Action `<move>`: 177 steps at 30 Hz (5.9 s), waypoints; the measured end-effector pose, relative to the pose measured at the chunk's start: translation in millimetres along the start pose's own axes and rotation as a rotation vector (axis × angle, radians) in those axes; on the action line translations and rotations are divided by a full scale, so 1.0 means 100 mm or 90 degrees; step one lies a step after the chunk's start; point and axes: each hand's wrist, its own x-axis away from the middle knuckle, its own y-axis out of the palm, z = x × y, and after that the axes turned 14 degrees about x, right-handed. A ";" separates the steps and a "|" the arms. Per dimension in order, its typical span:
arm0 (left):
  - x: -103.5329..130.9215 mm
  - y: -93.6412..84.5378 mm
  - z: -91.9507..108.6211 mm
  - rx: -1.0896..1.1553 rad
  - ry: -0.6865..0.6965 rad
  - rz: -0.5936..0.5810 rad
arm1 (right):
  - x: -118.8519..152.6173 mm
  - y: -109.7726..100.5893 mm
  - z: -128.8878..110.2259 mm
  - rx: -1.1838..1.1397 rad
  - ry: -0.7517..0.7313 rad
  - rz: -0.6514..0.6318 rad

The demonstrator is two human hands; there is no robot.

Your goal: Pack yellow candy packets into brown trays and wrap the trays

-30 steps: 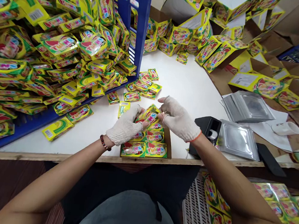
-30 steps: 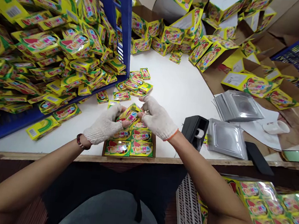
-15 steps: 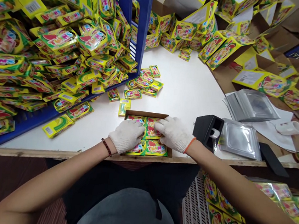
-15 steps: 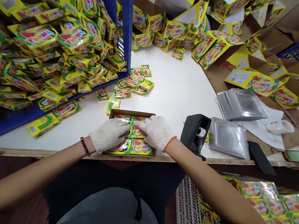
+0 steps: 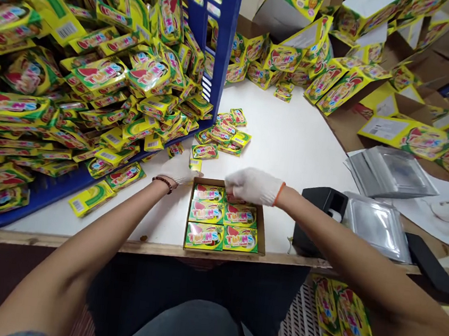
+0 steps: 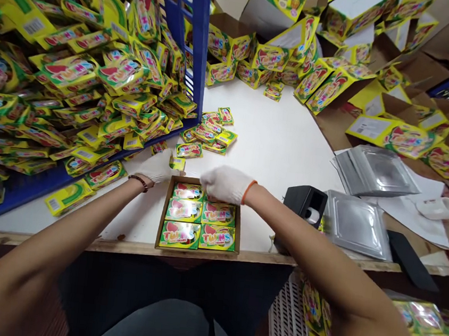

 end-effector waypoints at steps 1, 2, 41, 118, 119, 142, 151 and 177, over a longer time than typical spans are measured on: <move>-0.04 0.04 -0.01 -0.007 0.001 -0.007 | -0.16 -0.06 0.04 0.009 0.023 0.063; -0.05 0.07 -0.02 -0.020 0.012 -0.008 | -0.35 -0.11 0.07 0.041 0.049 0.117; 1.04 0.00 -0.50 0.240 0.053 0.228 | -0.02 0.63 -0.45 0.227 0.043 0.322; 0.80 0.58 1.02 -0.252 0.567 0.003 | 0.53 1.59 -0.06 -0.509 0.256 0.498; 0.82 0.59 1.05 -0.271 0.568 -0.003 | 0.52 1.58 -0.07 -0.501 0.262 0.501; 0.88 0.85 0.80 -0.193 0.578 -0.089 | 0.60 1.40 -0.12 -0.488 0.289 0.467; 0.31 0.27 0.75 0.189 0.508 -0.070 | -0.42 0.61 0.79 -0.230 0.214 0.459; -0.08 -0.05 -0.31 -0.223 0.341 0.032 | -0.31 0.09 0.55 0.052 0.350 0.305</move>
